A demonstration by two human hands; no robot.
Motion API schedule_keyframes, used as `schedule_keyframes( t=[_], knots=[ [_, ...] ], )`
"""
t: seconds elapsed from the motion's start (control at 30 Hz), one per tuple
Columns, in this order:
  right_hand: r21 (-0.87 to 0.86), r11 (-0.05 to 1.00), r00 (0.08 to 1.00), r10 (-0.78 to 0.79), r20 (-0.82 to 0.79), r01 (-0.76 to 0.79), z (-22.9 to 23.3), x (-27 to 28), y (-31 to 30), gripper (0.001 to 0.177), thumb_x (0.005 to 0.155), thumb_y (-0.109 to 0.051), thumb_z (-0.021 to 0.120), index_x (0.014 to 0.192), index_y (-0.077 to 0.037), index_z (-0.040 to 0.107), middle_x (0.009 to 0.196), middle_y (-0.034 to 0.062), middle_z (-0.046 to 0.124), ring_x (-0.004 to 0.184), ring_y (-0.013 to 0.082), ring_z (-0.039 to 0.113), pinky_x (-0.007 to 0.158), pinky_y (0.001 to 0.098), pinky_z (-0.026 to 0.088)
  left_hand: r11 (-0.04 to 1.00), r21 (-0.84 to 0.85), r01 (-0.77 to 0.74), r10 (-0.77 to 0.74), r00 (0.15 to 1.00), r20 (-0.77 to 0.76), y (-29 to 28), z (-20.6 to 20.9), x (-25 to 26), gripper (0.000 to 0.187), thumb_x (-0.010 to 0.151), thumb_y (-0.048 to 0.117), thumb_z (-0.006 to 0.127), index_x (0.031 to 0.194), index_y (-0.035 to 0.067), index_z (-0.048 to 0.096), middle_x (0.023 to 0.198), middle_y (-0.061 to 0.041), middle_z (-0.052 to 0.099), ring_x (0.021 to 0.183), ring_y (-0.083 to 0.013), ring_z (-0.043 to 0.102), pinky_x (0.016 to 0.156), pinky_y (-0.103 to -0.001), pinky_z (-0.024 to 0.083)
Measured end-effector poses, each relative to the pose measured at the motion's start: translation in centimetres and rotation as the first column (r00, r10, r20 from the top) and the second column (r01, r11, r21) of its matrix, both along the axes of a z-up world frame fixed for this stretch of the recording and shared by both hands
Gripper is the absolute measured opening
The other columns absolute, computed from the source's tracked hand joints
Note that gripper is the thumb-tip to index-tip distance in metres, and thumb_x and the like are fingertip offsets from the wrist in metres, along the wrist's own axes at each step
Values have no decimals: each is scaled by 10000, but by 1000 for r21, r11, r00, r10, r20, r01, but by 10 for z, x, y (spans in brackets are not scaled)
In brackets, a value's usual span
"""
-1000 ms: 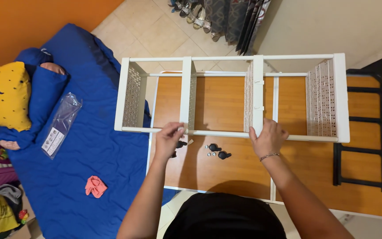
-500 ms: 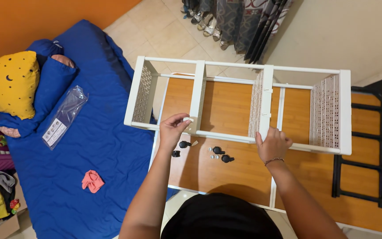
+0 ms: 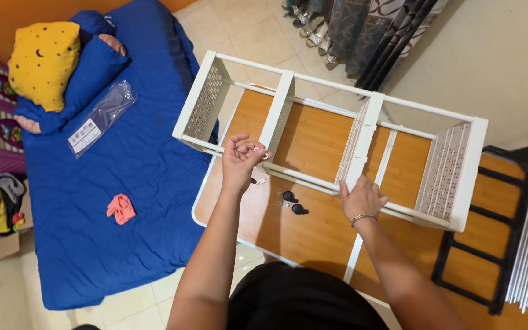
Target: The person assembles a white plastic storage unit by connecting perforated panels with white plastic connectors and securing them with black caps. The person works on a wooden table, handling panels and small parts by hand.
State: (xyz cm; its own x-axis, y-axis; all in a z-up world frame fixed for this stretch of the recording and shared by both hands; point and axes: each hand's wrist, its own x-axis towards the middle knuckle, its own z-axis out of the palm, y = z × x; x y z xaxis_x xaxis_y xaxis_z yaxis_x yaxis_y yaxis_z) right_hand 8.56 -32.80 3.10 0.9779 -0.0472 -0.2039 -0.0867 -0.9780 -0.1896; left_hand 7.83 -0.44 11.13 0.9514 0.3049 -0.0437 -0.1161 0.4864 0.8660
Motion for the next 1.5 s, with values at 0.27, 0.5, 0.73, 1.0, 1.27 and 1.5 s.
schedule_keyframes(
  t=[0.27, 0.5, 0.73, 1.0, 1.27, 1.5],
  knots=[
    [37, 999, 999, 8, -42, -6, 0, -3, -2, 593, 1007, -572, 517, 1196, -16, 606, 1102, 142, 684, 1102, 275, 555, 942, 472, 323, 994, -36, -106, 105, 994, -31, -6, -14, -6, 267, 921, -80, 707, 1180, -120, 654, 1190, -234, 718, 923, -250, 738, 873, -365, 620],
    [17, 1000, 999, -13, 30, 13, -8, -2, 1, 550, 993, -537, 566, 1174, -20, 626, 1063, 145, 686, 1045, 268, 577, 946, 477, 329, 993, -109, -49, 42, 997, -66, 19, -21, 0, 378, 862, -120, 703, 1231, -65, 647, 1098, -188, 719, 977, -245, 747, 926, -365, 618],
    [-115, 993, 992, -13, 122, 27, -4, -7, 9, 463, 971, -528, 582, 1011, -69, 628, 1072, 129, 665, 1069, 289, 577, 947, 545, 358, 980, -118, 160, -175, 977, -125, 56, -37, 26, 323, 907, -98, 663, 1229, -76, 640, 1023, -166, 722, 906, -266, 762, 855, -399, 648],
    [-150, 983, 988, -92, 121, 109, -29, -8, 4, 455, 997, -510, 573, 1066, -65, 634, 1043, 160, 656, 1031, 316, 581, 939, 514, 360, 930, 59, 362, -352, 926, -137, 92, -36, 60, 357, 873, -114, 711, 1221, -81, 641, 1052, -140, 732, 939, -230, 749, 877, -351, 625],
    [-111, 989, 945, -60, 322, 101, -39, -18, 4, 425, 995, -485, 619, 1023, -62, 631, 1015, 114, 666, 1059, 300, 563, 994, 516, 339, 827, 495, 268, -310, 951, 4, 82, -33, 69, 329, 878, -125, 760, 1197, -82, 691, 1133, -90, 663, 990, -157, 697, 912, -296, 601],
    [-75, 993, 963, -72, 259, 94, -17, -14, 11, 406, 972, -472, 616, 1011, -68, 630, 1016, 113, 655, 1063, 306, 552, 977, 512, 329, 862, 478, 166, -169, 985, -38, 68, -22, 52, 308, 873, -105, 762, 1174, -73, 705, 1097, -79, 682, 955, -130, 684, 863, -262, 592]
  ],
)
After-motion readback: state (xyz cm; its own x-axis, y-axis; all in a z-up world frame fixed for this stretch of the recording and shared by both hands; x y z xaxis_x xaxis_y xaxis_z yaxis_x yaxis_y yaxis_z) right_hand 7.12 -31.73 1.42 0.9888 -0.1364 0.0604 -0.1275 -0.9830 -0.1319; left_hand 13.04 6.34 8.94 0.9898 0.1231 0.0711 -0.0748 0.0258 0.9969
